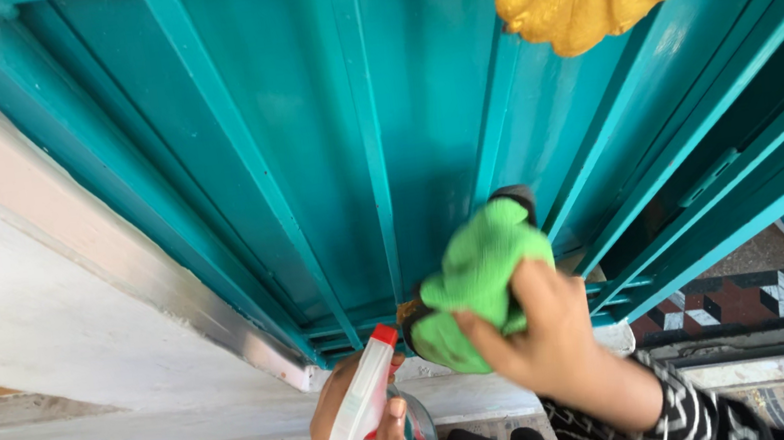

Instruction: The person cleans a teal metal door by spraying a cleaning solution and wiping the surface with a green and grey cloth. The person holds the spray bottle in the left hand and wipes the door with the right hand, focusing on the lower and middle sections.

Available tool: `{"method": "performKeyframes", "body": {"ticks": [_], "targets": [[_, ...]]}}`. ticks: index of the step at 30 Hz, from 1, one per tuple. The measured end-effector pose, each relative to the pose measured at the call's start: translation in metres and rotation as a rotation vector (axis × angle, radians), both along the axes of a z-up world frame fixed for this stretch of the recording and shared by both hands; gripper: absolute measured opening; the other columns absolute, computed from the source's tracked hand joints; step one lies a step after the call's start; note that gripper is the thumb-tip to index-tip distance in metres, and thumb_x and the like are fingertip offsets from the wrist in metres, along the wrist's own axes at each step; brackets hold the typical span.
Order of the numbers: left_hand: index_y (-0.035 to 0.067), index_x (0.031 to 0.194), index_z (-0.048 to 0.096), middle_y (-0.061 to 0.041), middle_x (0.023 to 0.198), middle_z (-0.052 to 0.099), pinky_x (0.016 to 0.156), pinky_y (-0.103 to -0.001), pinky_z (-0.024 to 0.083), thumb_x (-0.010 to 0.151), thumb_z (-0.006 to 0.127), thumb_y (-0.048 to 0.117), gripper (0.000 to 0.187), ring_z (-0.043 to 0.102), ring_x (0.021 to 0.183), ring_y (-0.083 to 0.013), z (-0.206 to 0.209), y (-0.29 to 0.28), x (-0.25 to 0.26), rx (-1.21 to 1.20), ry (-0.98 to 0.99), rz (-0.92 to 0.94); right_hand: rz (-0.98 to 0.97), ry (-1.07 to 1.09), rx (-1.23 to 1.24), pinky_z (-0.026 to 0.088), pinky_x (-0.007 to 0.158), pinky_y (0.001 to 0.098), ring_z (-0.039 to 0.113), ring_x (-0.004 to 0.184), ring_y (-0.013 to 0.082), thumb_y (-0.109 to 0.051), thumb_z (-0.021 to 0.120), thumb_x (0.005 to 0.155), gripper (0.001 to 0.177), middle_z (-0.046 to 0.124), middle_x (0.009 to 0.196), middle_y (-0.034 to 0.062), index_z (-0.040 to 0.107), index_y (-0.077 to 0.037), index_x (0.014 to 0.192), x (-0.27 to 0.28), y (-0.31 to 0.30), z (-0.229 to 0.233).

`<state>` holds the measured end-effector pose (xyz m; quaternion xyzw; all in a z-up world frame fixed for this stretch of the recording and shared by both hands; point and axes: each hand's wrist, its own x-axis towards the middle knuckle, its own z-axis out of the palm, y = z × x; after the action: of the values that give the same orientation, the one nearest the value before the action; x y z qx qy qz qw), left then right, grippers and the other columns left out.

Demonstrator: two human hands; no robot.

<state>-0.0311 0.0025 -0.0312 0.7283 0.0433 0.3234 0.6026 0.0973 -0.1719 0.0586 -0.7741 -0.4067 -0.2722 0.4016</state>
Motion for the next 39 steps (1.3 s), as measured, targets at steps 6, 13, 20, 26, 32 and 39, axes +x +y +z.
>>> {"method": "performKeyframes", "body": {"ticks": [6,13,20,26,32,39], "targets": [[-0.005,0.123,0.068,-0.019,0.112,0.076,0.095,-0.042,0.055,0.089,0.072,0.03,0.049,0.073,0.105,-0.0289,-0.003,0.008,-0.01,0.037,-0.038,0.028,0.096,-0.108,0.14,0.054,0.066,0.0285,0.073,0.077,0.0196,-0.014,0.081,0.096,0.031,0.07,0.093,0.0082,0.061,-0.002,0.116,0.006,0.027,0.085],[-0.005,0.122,0.068,-0.019,0.111,0.076,0.097,-0.044,0.057,0.089,0.072,0.031,0.049,0.073,0.109,-0.0301,-0.007,0.016,-0.016,0.031,-0.029,0.051,-0.08,-0.043,0.075,0.053,0.053,0.0339,0.071,0.063,0.023,-0.027,0.082,0.088,0.057,0.065,0.095,0.0152,0.056,0.007,0.126,0.001,0.07,0.136],[-0.004,0.12,0.069,-0.018,0.11,0.077,0.096,-0.044,0.056,0.087,0.072,0.031,0.048,0.074,0.107,-0.0301,-0.005,0.014,-0.013,0.031,0.015,0.074,-0.339,-0.343,-0.052,0.052,0.053,0.0408,0.066,0.06,0.0334,-0.04,0.077,0.098,0.054,0.067,0.084,0.0184,0.06,0.005,0.124,0.018,0.083,0.102],[-0.004,0.119,0.07,-0.017,0.111,0.077,0.095,-0.041,0.055,0.089,0.071,0.03,0.045,0.074,0.106,-0.0281,0.0,0.016,-0.016,0.114,-0.072,0.062,-0.316,-0.147,-0.154,0.049,0.044,0.0428,0.062,0.048,0.0333,-0.042,0.075,0.093,0.048,0.064,0.066,0.0166,0.061,0.003,0.101,0.02,0.083,0.025],[-0.005,0.121,0.067,-0.018,0.113,0.075,0.095,-0.039,0.056,0.09,0.07,0.026,0.044,0.073,0.106,-0.0285,0.007,0.012,-0.017,0.078,-0.124,0.02,-0.19,0.042,-0.17,0.05,0.045,0.0438,0.064,0.052,0.0354,-0.032,0.074,0.094,0.04,0.064,0.068,0.0177,0.055,0.003,0.103,0.015,0.075,-0.054],[-0.006,0.12,0.068,-0.019,0.112,0.076,0.095,-0.04,0.057,0.09,0.069,0.026,0.044,0.074,0.106,-0.0289,0.01,0.013,-0.022,0.071,-0.115,0.025,-0.049,0.119,0.041,0.048,0.059,0.0417,0.066,0.058,0.0262,-0.014,0.073,0.095,0.028,0.07,0.079,0.0115,0.062,0.0,0.117,0.006,0.056,-0.015]]}}
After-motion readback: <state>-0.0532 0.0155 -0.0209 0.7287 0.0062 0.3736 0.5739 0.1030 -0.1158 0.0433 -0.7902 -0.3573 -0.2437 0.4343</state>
